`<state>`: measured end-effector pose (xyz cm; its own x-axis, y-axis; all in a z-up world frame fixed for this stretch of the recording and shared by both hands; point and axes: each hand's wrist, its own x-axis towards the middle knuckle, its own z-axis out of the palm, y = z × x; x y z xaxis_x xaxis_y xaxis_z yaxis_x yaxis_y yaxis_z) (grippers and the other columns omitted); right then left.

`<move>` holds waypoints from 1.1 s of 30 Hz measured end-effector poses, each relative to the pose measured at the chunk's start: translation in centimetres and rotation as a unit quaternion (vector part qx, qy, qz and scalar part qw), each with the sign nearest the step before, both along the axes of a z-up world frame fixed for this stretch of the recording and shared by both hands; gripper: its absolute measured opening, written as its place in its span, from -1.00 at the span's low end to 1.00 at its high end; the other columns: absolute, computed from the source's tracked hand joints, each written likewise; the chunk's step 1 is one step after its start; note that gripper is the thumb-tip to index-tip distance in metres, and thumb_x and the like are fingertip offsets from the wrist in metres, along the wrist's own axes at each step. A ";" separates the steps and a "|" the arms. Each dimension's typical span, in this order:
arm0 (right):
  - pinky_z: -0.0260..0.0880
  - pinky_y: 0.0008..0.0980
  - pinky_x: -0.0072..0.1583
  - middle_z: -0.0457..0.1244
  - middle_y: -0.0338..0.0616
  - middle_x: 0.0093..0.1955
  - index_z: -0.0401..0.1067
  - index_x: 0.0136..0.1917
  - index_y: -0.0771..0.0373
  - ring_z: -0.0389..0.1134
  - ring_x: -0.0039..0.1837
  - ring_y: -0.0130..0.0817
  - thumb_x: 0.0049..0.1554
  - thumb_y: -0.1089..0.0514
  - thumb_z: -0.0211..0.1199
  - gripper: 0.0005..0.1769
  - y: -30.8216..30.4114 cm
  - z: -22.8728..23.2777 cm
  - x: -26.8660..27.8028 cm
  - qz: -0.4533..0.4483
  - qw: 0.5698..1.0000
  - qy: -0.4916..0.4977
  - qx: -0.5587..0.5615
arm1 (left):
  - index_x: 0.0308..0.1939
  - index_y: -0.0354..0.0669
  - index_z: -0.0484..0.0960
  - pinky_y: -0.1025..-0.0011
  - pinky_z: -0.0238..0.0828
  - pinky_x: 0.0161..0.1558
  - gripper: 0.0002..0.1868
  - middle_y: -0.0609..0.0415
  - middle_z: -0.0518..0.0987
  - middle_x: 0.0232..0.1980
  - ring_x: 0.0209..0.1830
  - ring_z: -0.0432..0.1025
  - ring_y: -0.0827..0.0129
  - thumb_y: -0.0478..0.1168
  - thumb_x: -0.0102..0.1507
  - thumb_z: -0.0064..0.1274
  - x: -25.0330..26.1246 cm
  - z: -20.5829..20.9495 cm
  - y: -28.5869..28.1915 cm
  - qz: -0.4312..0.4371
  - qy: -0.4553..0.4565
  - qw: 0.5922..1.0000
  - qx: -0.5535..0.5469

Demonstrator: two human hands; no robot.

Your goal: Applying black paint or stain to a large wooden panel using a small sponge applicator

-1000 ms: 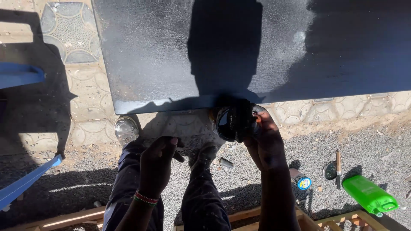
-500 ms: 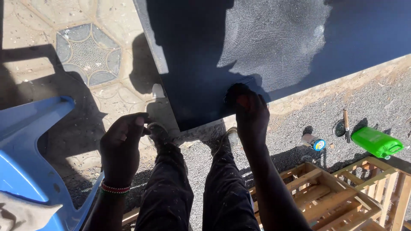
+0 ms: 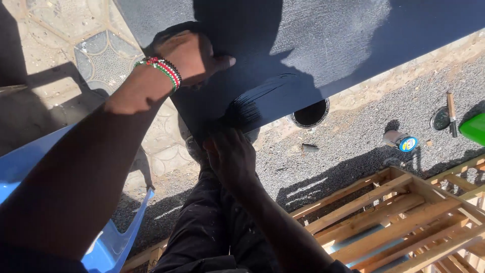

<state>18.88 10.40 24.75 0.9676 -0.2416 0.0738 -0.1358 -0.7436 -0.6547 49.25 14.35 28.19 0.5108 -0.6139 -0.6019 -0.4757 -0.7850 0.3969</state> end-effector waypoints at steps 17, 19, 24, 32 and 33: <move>0.57 -0.12 0.21 0.58 -0.15 0.09 0.76 0.08 0.14 0.56 0.25 -0.05 0.29 0.25 0.43 -0.86 -18.9 -0.6 -1.4 -0.179 0.983 0.019 -0.035 | -0.67 -0.17 0.55 0.22 0.55 -0.42 0.17 -0.03 0.53 -0.69 -0.74 0.47 0.17 0.77 0.58 -0.12 1.3 2.0 -3.5 0.095 0.141 0.981 0.090; 0.44 -0.08 -0.04 0.47 -0.12 0.01 0.68 0.06 0.15 0.47 0.09 -0.05 0.29 0.20 0.47 -0.93 -6.3 -0.9 -1.1 -0.142 0.988 0.054 -0.010 | -0.68 -0.15 0.52 0.24 0.48 -0.45 0.16 -0.01 0.50 -0.69 -0.74 0.43 0.20 0.76 0.59 -0.13 1.4 2.2 -3.4 0.097 0.150 0.980 0.090; 0.54 0.16 -0.01 0.38 0.04 0.26 0.55 0.49 0.10 0.42 0.23 0.17 0.35 0.08 0.36 -0.55 8.7 1.9 -1.4 -0.008 0.995 0.067 0.068 | -0.61 -0.10 0.50 0.27 0.37 -0.63 0.03 0.05 0.55 -0.62 -0.77 0.40 0.25 0.62 0.65 0.06 0.8 1.0 -2.0 0.095 0.150 0.982 0.068; 0.80 -0.03 0.22 0.45 0.10 0.23 0.68 0.46 0.37 0.50 0.22 0.07 0.14 0.63 0.39 -0.36 -24.6 -1.8 -0.2 -0.289 0.934 0.119 -0.170 | -0.62 -0.20 0.61 0.07 0.62 -0.20 0.09 -0.07 0.67 -0.59 -0.61 0.59 0.09 0.67 0.61 0.00 0.1 2.4 -2.8 0.044 0.148 0.978 0.141; 0.80 -0.03 0.22 0.45 0.10 0.23 0.68 0.46 0.37 0.50 0.22 0.07 0.14 0.63 0.39 -0.36 -31.2 -3.6 -2.8 -0.287 0.935 0.120 -0.170 | -0.62 -0.20 0.61 0.07 0.62 -0.20 0.09 -0.07 0.67 -0.59 -0.61 0.59 0.09 0.67 0.61 0.00 0.2 2.8 -3.0 0.046 0.150 0.977 0.142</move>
